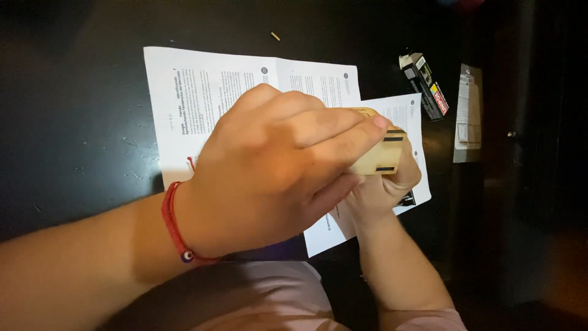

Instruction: Assembling a small wooden box by applying glue to the edges of laser-cut panels and joining them together.

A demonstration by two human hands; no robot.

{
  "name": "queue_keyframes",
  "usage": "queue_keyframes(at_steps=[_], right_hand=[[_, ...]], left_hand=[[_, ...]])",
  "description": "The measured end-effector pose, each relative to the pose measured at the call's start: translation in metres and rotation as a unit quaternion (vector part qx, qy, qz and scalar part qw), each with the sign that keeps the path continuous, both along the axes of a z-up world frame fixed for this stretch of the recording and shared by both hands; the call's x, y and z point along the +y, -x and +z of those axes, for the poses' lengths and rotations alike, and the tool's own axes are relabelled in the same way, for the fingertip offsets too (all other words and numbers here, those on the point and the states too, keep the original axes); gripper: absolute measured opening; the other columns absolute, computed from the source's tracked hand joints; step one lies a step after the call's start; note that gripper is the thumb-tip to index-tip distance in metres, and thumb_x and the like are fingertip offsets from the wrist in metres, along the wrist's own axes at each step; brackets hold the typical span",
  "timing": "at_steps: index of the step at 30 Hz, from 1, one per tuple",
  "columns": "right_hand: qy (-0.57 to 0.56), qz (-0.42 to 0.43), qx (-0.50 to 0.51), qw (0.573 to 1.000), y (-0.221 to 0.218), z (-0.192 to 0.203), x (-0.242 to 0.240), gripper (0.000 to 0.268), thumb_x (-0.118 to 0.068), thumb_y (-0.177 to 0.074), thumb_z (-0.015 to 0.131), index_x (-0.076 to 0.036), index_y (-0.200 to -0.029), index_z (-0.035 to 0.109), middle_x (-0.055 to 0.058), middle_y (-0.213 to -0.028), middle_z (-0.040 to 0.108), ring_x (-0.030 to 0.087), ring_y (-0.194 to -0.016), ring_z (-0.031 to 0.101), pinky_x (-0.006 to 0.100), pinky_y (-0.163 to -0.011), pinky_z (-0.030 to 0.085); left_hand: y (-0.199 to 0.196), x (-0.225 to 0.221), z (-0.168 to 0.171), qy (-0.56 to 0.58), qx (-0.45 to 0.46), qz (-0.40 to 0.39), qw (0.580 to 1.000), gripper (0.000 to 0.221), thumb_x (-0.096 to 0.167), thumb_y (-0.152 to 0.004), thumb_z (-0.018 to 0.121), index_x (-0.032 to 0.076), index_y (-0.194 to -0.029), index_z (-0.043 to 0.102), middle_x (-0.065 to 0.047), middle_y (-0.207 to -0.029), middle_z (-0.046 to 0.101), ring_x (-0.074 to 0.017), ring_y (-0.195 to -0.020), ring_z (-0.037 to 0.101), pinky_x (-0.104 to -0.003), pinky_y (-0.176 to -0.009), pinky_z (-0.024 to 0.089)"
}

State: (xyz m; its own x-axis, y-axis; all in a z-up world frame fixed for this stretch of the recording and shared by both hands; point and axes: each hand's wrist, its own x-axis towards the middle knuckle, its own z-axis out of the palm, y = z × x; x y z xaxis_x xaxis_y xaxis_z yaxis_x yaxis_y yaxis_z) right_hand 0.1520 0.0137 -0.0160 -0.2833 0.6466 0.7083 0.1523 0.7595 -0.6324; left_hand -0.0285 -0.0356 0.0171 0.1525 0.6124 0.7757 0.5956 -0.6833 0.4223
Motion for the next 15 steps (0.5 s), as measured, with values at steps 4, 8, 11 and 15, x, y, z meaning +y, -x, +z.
queue_keyframes(at_steps=[4,8,11,15], right_hand=[[-0.019,-0.022,0.002,1.0,-0.003,-0.001,0.001,0.027,-0.016,-0.092,0.061,-0.006,-0.076,0.042,0.005,-0.075,0.039,0.019,-0.069,0.039,0.035,-0.063,0.032],[-0.047,-0.051,0.002,0.998,-0.014,-0.007,0.002,0.029,-0.025,-0.093,0.061,-0.004,-0.08,0.046,0.01,-0.076,0.044,0.022,-0.068,0.044,0.036,-0.063,0.036],[-0.056,-0.044,-0.003,0.997,-0.015,-0.005,0.003,0.038,-0.037,-0.096,0.062,-0.002,-0.088,0.05,0.013,-0.079,0.049,0.024,-0.069,0.049,0.037,-0.064,0.04],[-0.065,-0.037,0.026,0.997,-0.009,-0.006,0.004,0.035,-0.034,-0.096,0.063,-0.002,-0.089,0.05,0.014,-0.082,0.052,0.024,-0.071,0.052,0.037,-0.065,0.043]], left_hand=[[-0.001,0.004,0.002,0.029,0.002,-0.021,0.999,0.037,0.028,-0.094,0.075,0.01,-0.124,0.064,0.0,-0.122,0.073,-0.0257,-0.089,0.066,-0.042,-0.07,0.039],[-0.003,0.005,-0.004,0.023,-0.034,-0.042,0.998,0.037,0.027,-0.101,0.075,0.011,-0.13,0.059,0.0,-0.125,0.073,-0.0256,-0.1,0.071,-0.04,-0.08,0.042],[-0.006,0.005,-0.009,0.009,-0.056,-0.054,0.997,0.041,0.022,-0.103,0.079,0.012,-0.134,0.054,-0.002,-0.126,0.075,-0.0265,-0.101,0.074,-0.04,-0.078,0.043],[-0.009,0.004,-0.009,0.006,-0.069,-0.036,0.997,0.034,0.024,-0.105,0.074,0.012,-0.131,0.056,-0.002,-0.123,0.075,-0.0265,-0.102,0.075,-0.039,-0.08,0.044]])
